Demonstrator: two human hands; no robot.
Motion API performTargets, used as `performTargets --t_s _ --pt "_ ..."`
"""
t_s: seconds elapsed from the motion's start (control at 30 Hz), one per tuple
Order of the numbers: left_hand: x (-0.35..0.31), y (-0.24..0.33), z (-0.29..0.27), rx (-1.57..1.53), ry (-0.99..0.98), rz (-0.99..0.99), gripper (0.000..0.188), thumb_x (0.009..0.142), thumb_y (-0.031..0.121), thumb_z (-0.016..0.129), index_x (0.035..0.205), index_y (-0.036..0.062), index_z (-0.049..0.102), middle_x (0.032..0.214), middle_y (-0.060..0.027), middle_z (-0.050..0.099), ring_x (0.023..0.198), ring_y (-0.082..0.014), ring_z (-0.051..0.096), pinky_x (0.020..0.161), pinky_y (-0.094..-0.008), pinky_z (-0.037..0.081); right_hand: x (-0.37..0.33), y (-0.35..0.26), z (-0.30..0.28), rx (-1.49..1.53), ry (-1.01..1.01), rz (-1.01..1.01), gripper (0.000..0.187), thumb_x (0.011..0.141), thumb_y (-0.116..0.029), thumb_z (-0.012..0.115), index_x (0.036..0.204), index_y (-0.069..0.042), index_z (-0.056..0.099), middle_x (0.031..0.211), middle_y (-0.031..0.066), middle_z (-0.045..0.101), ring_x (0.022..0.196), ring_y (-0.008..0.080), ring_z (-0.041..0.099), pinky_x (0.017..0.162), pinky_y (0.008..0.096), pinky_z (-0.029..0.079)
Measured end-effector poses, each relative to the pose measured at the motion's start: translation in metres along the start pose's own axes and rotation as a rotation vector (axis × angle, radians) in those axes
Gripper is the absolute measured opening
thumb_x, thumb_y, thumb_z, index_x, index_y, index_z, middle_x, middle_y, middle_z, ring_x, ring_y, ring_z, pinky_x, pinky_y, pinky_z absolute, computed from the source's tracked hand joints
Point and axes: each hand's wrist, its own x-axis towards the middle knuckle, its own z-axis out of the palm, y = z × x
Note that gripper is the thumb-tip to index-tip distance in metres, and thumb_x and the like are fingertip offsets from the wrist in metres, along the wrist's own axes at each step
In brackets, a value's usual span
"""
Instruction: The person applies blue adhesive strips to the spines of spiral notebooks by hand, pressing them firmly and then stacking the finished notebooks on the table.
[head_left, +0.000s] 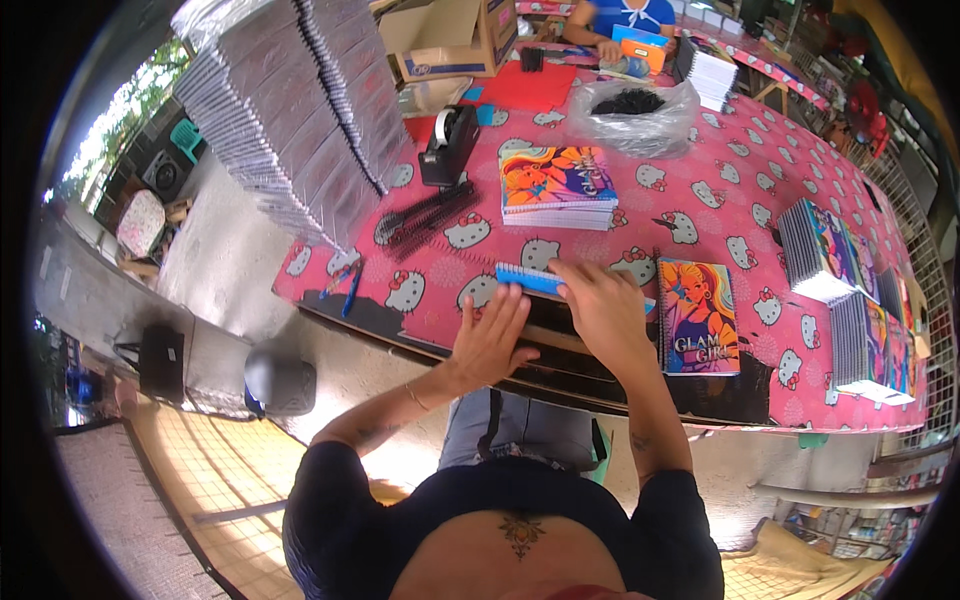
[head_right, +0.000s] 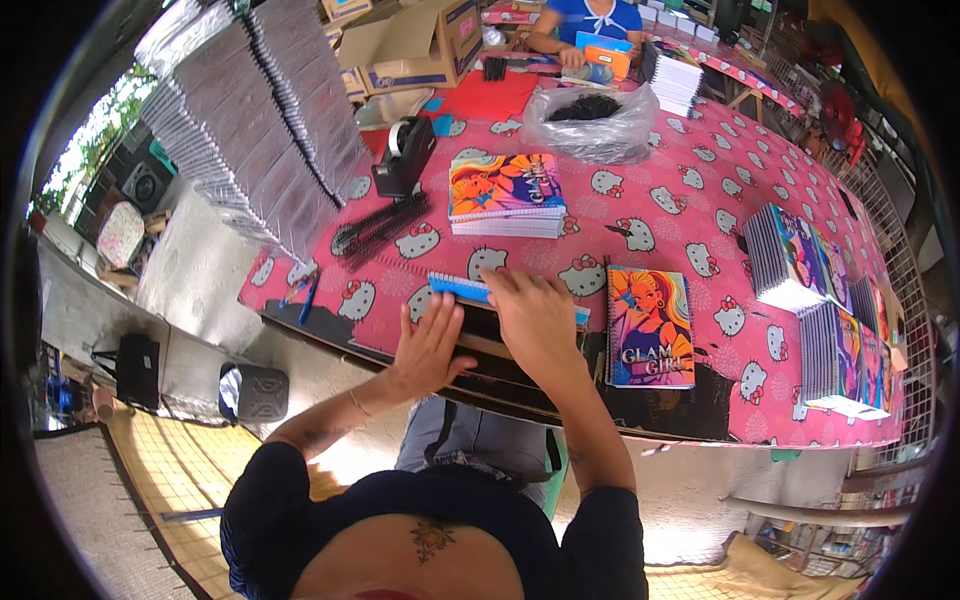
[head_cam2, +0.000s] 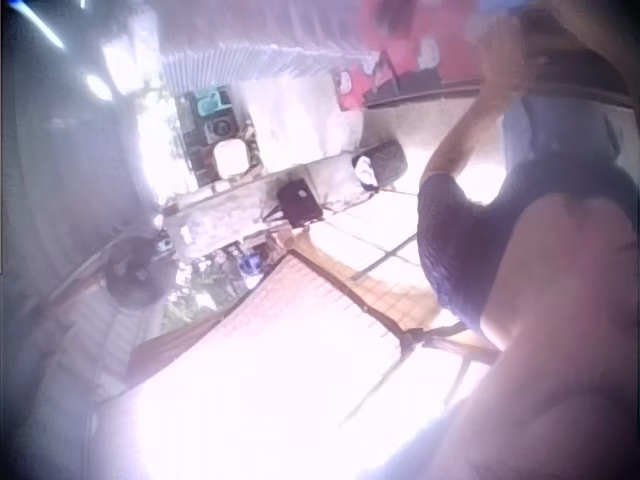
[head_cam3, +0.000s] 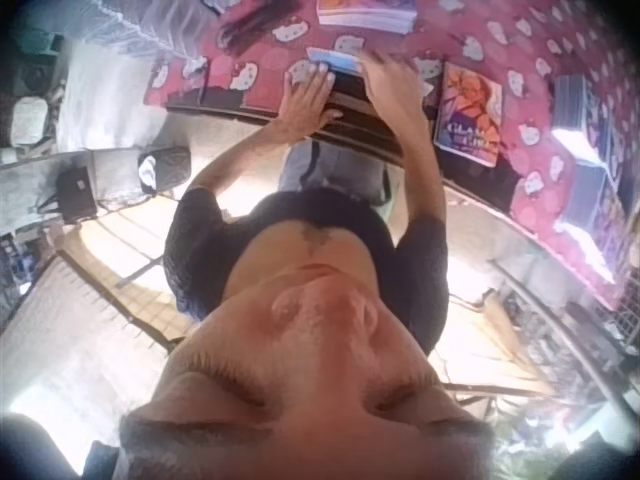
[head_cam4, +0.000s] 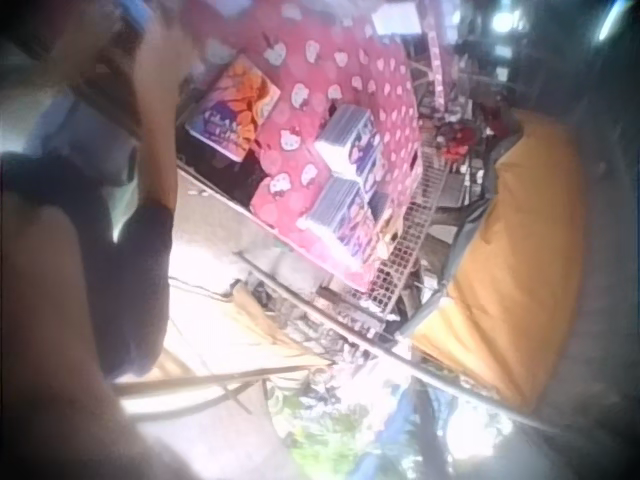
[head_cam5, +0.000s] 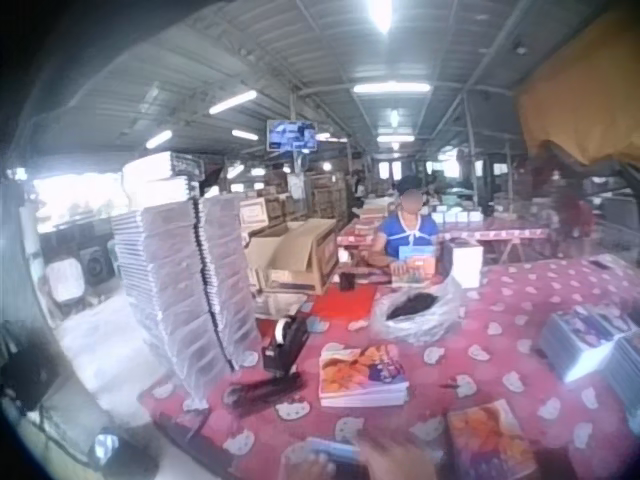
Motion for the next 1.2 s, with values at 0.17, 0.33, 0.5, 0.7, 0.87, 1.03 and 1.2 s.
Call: performTargets --t_s 0.17,0.33,0.5,0.7,0.87,1.03,1.2 --pt "0.081 -0.03 -0.039 0.159 0.036 -0.04 0.093 0.089 0.059 0.056 0.149 -0.0086 0.033 0.156 -0.0307 0.032 0.149 -0.0445 0.025 0.114 -0.0735 0.009 -0.001 0.009 -0.009 0.03 -0.108 0.07 0.023 0.088 -0.015 0.066 0.111 -0.013 0.07 0.095 0.0085 0.073 0.078 0.0306 0.068 0.073 0.0433 0.05" --pt "0.066 -0.008 -0.046 0.102 -0.036 -0.052 0.092 0.085 0.059 0.062 0.15 -0.0011 0.037 0.157 -0.0219 0.036 0.147 -0.0365 0.033 0.116 -0.0633 0.021 0.001 0.011 -0.006 0.058 -0.093 0.038 0.025 0.087 -0.015 0.068 0.112 -0.013 0.071 0.093 0.0101 0.073 0.076 0.0311 0.068 0.072 0.044 0.05" --pt "0.057 0.005 -0.042 0.115 -0.137 0.12 0.091 0.085 0.058 0.061 0.149 -0.0016 0.037 0.154 -0.0234 0.038 0.145 -0.0372 0.035 0.115 -0.0622 0.024 -0.002 0.015 -0.01 0.087 -0.104 0.042 0.026 0.088 -0.016 0.067 0.114 -0.015 0.071 0.087 0.0109 0.073 0.075 0.0321 0.068 0.072 0.0446 0.049" --pt "0.091 -0.004 -0.046 0.038 -0.079 0.081 0.095 0.083 0.056 0.066 0.148 -0.0053 0.034 0.154 -0.0285 0.035 0.147 -0.0412 0.031 0.116 -0.0646 0.021 0.0 0.009 -0.015 0.037 -0.127 0.077 0.025 0.088 -0.016 0.067 0.112 -0.012 0.066 0.082 0.0088 0.071 0.072 0.0319 0.068 0.069 0.0454 0.049" --pt "0.097 -0.003 -0.05 0.052 0.075 0.039 0.096 0.082 0.056 0.067 0.147 -0.0079 0.035 0.154 -0.0297 0.034 0.146 -0.0444 0.031 0.116 -0.065 0.02 -0.002 0.011 -0.016 0.021 -0.224 0.128 0.048 0.085 -0.018 0.073 0.129 -0.013 0.056 0.091 0.0112 0.072 0.08 0.0324 0.07 0.073 0.0454 0.05" --pt "0.063 0.021 -0.043 -0.073 -0.215 0.204 0.093 0.085 0.055 0.065 0.147 -0.0063 0.035 0.155 -0.0277 0.035 0.146 -0.0411 0.032 0.116 -0.0654 0.02 -0.032 0.037 -0.053 0.349 0.112 0.144 0.063 0.082 -0.013 0.08 0.138 -0.009 0.051 0.121 0.0173 0.067 0.104 0.0274 0.068 0.086 0.0397 0.052" --pt "0.093 0.016 -0.051 -0.015 -0.058 0.196 0.092 0.083 0.056 0.066 0.148 -0.0037 0.037 0.156 -0.0258 0.035 0.147 -0.0384 0.031 0.115 -0.0638 0.023 -0.063 0.053 -0.01 0.942 0.188 0.503 0.056 0.084 -0.003 0.079 0.134 -0.008 0.055 0.108 0.0085 0.066 0.098 0.0142 0.064 0.083 0.0272 0.05"
